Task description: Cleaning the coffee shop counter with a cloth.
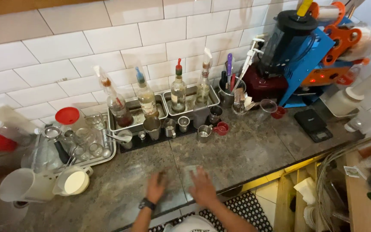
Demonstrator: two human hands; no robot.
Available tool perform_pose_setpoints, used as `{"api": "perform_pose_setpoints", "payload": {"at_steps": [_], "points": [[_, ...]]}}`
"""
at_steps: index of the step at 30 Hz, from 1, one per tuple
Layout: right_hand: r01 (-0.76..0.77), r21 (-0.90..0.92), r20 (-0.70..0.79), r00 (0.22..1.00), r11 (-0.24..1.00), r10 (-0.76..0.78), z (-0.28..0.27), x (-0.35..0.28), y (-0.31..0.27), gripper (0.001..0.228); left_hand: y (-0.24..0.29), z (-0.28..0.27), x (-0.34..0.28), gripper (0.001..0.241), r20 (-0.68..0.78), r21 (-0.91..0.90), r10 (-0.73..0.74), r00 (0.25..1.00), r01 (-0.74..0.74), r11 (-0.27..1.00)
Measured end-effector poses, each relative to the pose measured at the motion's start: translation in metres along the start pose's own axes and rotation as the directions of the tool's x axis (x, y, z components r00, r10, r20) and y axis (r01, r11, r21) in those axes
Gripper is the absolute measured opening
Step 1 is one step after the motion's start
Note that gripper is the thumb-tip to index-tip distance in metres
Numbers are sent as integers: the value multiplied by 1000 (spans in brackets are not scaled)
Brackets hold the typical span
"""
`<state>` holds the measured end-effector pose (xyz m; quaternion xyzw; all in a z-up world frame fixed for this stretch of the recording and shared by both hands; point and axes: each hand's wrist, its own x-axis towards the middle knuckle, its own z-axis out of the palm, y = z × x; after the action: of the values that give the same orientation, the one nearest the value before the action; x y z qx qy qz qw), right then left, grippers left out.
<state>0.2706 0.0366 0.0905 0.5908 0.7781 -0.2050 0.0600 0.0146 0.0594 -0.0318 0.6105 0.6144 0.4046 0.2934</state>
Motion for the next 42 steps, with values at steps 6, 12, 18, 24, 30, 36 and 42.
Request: {"api": "perform_pose_setpoints", "payload": {"at_steps": [6,12,18,24,30,36,42], "points": [[-162,17,-471,869,987,151,51,43,98,89,-51,-78,6,30,-7,-631,-563,827,433,644],[123,-29,-229,965,992,-126,47,43,11,81,16,-66,36,27,241,799,106,965,-259,543],[307,4,-175,937,952,-302,61,19,46,81,18,-26,50,27,417,775,211,884,-467,427],[-146,-27,-489,865,989,114,34,38,111,76,56,-23,67,17,340,714,537,772,-584,387],[343,-162,-243,895,925,-375,59,18,1,78,79,-39,85,29,430,748,408,806,-570,338],[291,-173,-441,831,941,-339,62,17,67,67,70,-56,91,25,443,764,421,792,-579,285],[-182,27,-433,884,983,175,45,50,93,71,85,-72,90,26,491,754,337,803,-585,297]]}}
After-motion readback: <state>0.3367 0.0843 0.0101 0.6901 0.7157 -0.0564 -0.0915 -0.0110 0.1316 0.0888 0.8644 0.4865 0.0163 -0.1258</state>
